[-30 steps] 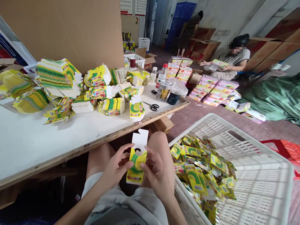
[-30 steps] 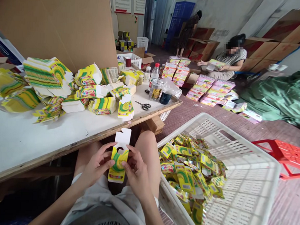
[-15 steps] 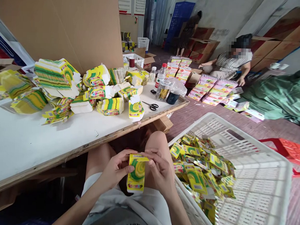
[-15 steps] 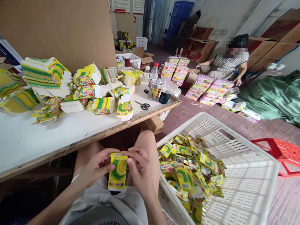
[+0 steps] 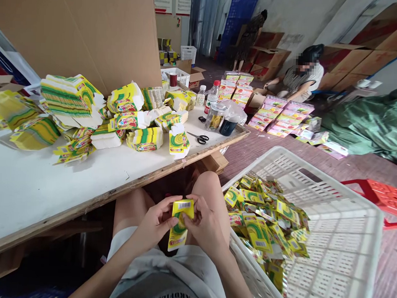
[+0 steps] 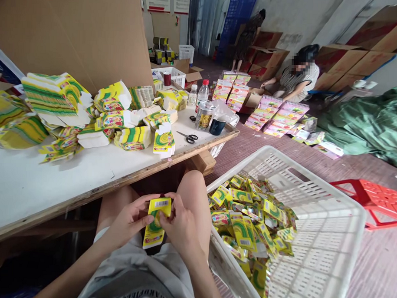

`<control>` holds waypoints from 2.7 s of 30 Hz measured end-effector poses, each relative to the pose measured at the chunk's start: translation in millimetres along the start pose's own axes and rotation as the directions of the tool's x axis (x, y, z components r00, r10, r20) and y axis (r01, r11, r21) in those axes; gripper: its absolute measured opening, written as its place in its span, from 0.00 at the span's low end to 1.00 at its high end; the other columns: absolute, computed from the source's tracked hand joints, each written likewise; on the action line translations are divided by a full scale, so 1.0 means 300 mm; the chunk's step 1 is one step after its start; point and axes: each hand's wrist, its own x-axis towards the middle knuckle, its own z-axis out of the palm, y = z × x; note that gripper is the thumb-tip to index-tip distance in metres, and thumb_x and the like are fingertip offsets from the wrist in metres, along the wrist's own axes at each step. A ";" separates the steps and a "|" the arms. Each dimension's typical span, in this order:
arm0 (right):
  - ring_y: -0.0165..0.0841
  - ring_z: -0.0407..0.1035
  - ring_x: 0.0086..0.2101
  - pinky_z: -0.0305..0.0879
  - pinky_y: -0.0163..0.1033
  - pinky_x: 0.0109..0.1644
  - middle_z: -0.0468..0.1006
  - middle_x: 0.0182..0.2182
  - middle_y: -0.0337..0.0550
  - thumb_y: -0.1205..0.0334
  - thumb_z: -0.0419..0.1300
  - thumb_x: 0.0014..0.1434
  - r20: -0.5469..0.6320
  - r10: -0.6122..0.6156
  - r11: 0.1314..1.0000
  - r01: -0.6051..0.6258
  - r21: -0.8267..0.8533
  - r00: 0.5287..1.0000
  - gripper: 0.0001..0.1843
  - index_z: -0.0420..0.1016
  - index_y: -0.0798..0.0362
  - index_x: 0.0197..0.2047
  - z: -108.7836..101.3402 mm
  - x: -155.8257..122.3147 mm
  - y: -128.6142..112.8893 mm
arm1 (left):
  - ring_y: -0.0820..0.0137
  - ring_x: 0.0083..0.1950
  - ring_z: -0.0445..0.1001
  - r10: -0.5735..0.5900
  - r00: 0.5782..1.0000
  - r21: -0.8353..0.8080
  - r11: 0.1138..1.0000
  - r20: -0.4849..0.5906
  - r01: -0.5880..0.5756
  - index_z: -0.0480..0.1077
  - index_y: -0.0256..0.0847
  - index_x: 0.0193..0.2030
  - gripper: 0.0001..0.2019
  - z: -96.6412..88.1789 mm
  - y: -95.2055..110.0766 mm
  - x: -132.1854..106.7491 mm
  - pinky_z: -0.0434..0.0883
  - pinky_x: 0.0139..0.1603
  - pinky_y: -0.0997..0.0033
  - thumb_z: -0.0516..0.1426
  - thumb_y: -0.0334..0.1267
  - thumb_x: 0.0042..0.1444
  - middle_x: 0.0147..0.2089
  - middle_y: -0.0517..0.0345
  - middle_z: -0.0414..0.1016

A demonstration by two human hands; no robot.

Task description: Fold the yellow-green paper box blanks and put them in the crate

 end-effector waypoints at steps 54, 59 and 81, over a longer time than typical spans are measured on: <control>0.39 0.77 0.35 0.75 0.43 0.41 0.83 0.32 0.46 0.47 0.72 0.51 -0.071 0.310 0.684 -0.170 0.709 0.948 0.18 0.79 0.53 0.35 0.031 -0.035 -0.018 | 0.51 0.52 0.80 -0.033 0.994 -0.484 0.872 0.102 0.078 0.79 0.38 0.50 0.19 0.020 0.031 0.089 0.77 0.52 0.54 0.64 0.49 0.57 0.49 0.42 0.83; 0.39 0.76 0.31 0.74 0.43 0.37 0.82 0.29 0.45 0.45 0.71 0.51 -0.105 0.300 0.755 -0.169 0.634 0.948 0.19 0.80 0.53 0.34 0.061 -0.046 -0.017 | 0.56 0.45 0.82 -0.049 0.997 -0.380 0.925 -0.061 0.022 0.78 0.38 0.46 0.19 0.036 0.018 0.092 0.78 0.45 0.60 0.64 0.50 0.56 0.43 0.47 0.84; 0.37 0.74 0.38 0.70 0.40 0.42 0.79 0.37 0.44 0.55 0.58 0.67 -0.001 -0.099 0.936 0.093 0.340 0.995 0.10 0.78 0.49 0.42 -0.048 -0.029 0.003 | 0.66 0.41 0.78 -0.085 0.969 -0.170 0.977 0.230 0.126 0.48 0.50 0.67 0.38 -0.023 0.057 0.007 0.72 0.42 0.68 0.66 0.44 0.57 0.43 0.55 0.79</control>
